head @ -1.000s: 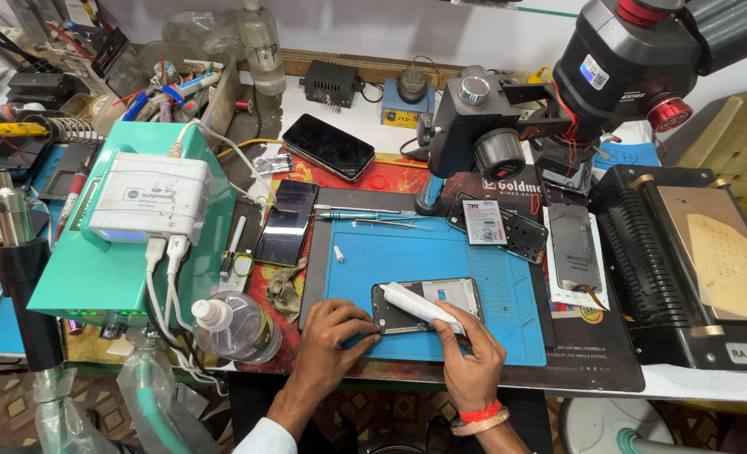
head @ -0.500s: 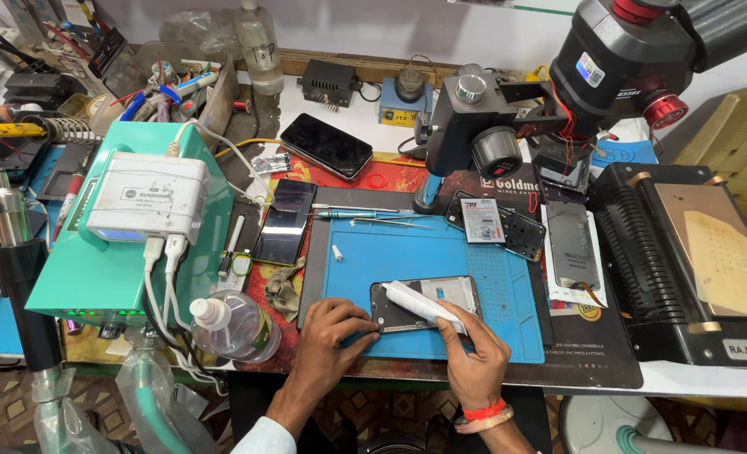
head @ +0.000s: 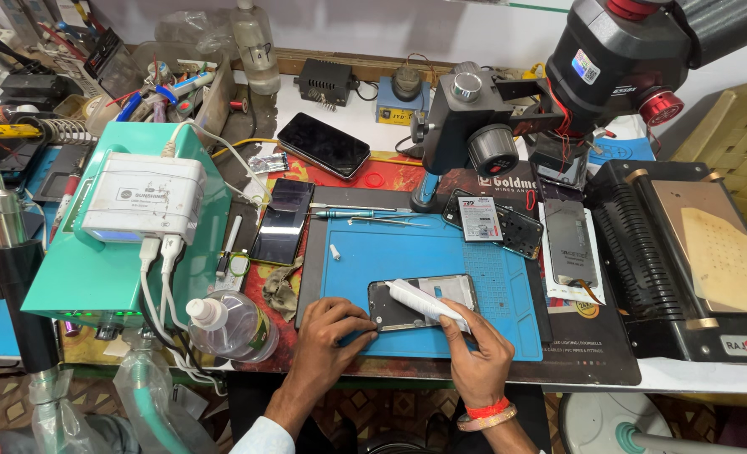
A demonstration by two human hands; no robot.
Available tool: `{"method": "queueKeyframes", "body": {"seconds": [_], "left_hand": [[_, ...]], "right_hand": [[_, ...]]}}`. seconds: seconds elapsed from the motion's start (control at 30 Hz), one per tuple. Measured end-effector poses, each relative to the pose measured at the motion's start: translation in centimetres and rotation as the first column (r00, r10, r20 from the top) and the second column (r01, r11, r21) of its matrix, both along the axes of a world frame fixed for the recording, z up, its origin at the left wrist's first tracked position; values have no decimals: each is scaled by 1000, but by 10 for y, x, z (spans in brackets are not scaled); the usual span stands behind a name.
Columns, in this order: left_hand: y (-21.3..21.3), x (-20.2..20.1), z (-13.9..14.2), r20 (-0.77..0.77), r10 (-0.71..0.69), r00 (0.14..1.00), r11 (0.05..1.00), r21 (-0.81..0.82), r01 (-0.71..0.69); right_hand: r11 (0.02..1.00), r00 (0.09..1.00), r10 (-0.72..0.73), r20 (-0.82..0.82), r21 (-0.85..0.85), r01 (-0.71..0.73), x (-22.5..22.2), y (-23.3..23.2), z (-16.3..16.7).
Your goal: The person holds a disassembled phone frame and turns it over on a blue repair mat, then picks up a white adhesive tube and squeezes adhesive along the edges of the frame, rotating the frame as they work around its perimeter.
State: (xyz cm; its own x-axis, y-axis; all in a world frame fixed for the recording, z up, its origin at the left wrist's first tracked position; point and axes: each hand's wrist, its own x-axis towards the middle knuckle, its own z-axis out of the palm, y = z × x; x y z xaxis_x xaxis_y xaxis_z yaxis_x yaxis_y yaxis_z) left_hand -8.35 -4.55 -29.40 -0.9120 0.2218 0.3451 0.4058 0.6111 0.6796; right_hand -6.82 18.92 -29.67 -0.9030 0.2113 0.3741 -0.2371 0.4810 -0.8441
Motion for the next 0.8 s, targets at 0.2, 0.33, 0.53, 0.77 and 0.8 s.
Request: {"method": "queueKeyframes", "body": {"seconds": [0.2,0.33,0.53,0.77,0.8], "left_hand": [[0,0,1,-4,2,1000,1000,1,-2],[0,1,1,-8,5,1000,1000,2,-5],[0,0,0,-3,0,1000,1000,-6,0],[0,0,-1,10,6,1000,1000,-2,-6],[-1,1,0,10,8,1000,1000,-1,-8]], "right_hand": [[1000,1000,-12,-1,8,12,1,3,0],[1000,1000,-15,-1,4,15,0,3,0],[999,1000,-24,-9,26,24,0,5,2],[999,999,-36,-17,15,37,0,7,1],[999,999,-38,-22,10,38,1,7,1]]}}
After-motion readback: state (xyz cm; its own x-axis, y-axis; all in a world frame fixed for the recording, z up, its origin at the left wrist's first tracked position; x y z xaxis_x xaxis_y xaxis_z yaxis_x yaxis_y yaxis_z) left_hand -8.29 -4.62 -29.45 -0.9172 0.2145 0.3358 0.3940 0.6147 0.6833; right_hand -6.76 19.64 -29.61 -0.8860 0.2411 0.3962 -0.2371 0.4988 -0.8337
